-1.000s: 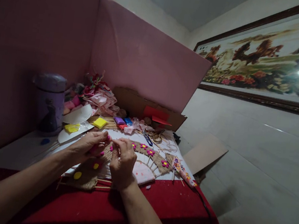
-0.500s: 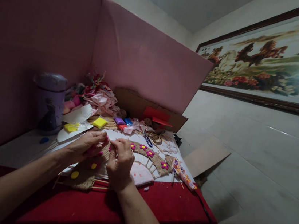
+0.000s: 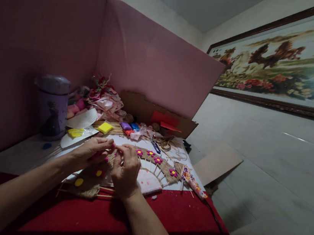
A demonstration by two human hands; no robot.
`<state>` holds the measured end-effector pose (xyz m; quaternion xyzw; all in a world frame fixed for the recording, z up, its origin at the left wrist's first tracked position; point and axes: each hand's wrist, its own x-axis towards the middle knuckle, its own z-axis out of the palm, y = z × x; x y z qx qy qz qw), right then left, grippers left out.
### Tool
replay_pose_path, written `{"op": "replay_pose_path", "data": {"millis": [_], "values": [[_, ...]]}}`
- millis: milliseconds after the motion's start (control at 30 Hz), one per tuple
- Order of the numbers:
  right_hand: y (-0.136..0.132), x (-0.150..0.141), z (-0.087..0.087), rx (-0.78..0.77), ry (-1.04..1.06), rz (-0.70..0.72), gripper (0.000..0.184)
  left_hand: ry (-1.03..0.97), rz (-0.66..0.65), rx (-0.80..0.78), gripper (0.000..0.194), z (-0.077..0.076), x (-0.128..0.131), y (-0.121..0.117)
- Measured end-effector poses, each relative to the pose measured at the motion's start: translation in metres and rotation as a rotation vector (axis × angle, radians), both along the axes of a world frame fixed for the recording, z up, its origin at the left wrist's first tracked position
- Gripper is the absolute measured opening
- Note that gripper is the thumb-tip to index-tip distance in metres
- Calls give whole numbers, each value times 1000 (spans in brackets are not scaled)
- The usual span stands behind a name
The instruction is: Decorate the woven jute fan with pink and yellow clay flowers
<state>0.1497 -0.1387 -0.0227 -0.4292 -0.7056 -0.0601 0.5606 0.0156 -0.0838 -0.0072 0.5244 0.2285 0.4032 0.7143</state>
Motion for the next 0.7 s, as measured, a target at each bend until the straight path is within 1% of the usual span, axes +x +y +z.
{"op": "replay_pose_path", "data": {"millis": [133, 367, 467, 533, 600, 700], "values": [[0, 0, 0, -35, -17, 2, 18, 55, 15, 16, 32, 0, 1, -1], [0, 0, -2, -44, -11, -12, 18, 60, 2, 56, 36, -2, 2, 1], [1, 1, -4, -43, -12, 3, 13, 84, -15, 57, 37, -2, 2, 0], [1, 1, -3, -39, -2, 3, 12, 104, -2, 53, 39, -2, 1, 0], [0, 1, -1, -34, 9, -1, 12, 102, 61, 32, 40, 0, 0, 0], [-6, -1, 2, -71, 4, 22, 10, 44, 248, -32, 33, 1, -2, 4]]}}
